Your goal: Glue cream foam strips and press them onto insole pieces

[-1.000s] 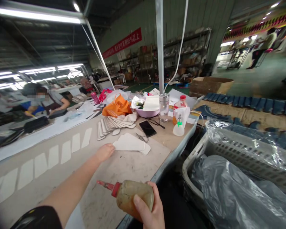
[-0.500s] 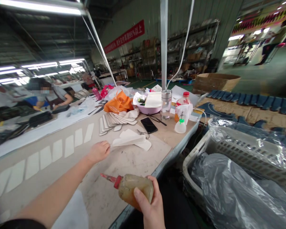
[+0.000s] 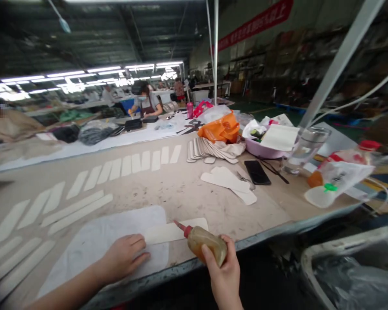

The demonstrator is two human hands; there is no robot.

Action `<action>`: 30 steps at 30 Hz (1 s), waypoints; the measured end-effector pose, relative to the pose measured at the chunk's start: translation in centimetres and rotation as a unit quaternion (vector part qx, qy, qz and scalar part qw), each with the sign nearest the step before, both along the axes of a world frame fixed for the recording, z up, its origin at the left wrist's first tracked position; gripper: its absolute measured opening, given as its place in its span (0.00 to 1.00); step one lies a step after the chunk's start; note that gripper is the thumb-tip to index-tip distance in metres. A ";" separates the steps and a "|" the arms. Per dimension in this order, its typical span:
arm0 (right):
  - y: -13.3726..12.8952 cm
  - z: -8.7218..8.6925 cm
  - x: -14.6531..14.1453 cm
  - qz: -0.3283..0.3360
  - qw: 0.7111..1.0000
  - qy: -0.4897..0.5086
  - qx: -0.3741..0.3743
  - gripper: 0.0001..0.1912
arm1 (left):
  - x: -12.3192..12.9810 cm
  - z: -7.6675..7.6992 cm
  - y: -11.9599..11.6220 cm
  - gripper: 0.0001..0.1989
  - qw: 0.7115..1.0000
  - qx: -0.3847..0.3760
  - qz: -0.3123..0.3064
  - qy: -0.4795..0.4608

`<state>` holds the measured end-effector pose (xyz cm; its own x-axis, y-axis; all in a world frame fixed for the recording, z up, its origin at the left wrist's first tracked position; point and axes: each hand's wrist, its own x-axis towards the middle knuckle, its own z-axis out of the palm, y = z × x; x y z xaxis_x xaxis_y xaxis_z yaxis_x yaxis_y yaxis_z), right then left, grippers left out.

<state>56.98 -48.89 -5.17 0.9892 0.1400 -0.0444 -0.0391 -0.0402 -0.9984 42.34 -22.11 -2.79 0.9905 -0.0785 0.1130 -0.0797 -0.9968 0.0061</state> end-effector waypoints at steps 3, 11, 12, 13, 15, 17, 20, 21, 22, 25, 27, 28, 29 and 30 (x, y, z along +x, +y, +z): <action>1.1 -0.6 -1.3 0.055 0.990 -0.117 -0.064 0.22 | -1.6 -0.9 1.3 0.06 0.998 -0.050 -0.015 -0.040; 4.4 -0.6 -3.0 0.159 0.905 -0.375 -0.124 0.11 | -1.5 -3.6 4.3 0.13 0.983 -0.100 -0.113 -0.109; 4.8 -0.5 -3.1 0.169 0.898 -0.385 -0.126 0.10 | -1.3 -3.7 4.1 0.13 0.982 -0.109 -0.115 -0.105; 5.1 -0.3 -3.2 0.177 0.893 -0.393 -0.127 0.10 | -1.1 -3.8 4.0 0.12 0.981 -0.118 -0.114 -0.106; 5.7 -0.2 -3.5 0.194 0.885 -0.403 -0.128 0.10 | -0.9 -3.9 3.7 0.11 0.978 -0.136 -0.112 -0.114; 6.1 -0.3 -3.7 0.211 0.879 -0.407 -0.133 0.10 | -1.0 -3.9 3.7 0.11 0.975 -0.146 -0.113 -0.123; 6.6 -0.6 -4.1 0.237 0.869 -0.410 -0.145 0.11 | -1.1 -3.9 3.7 0.11 0.976 -0.146 -0.106 -0.124; 6.7 -0.6 -4.2 0.243 0.866 -0.411 -0.147 0.11 | -1.2 -3.9 3.7 0.11 0.976 -0.145 -0.103 -0.125; 6.8 -0.7 -4.3 0.248 0.865 -0.411 -0.149 0.11 | -1.2 -3.9 3.7 0.11 0.976 -0.145 -0.101 -0.125; 7.0 -0.8 -4.3 0.256 0.861 -0.409 -0.161 0.12 | -1.2 -3.8 3.6 0.11 0.977 -0.149 -0.095 -0.117; 6.8 -0.8 -4.1 0.253 0.861 -0.408 -0.168 0.12 | -1.2 -3.9 3.6 0.10 0.977 -0.158 -0.088 -0.115; 6.6 -0.8 -3.9 0.247 0.862 -0.409 -0.171 0.12 | -1.2 -4.0 3.6 0.10 0.976 -0.163 -0.086 -0.116; 6.2 -0.9 -3.7 0.238 0.863 -0.410 -0.176 0.12 | -1.2 -4.0 3.7 0.10 0.974 -0.169 -0.085 -0.121; 5.8 -0.9 -3.4 0.225 0.864 -0.411 -0.183 0.12 | -1.3 -4.1 3.7 0.10 0.973 -0.175 -0.085 -0.127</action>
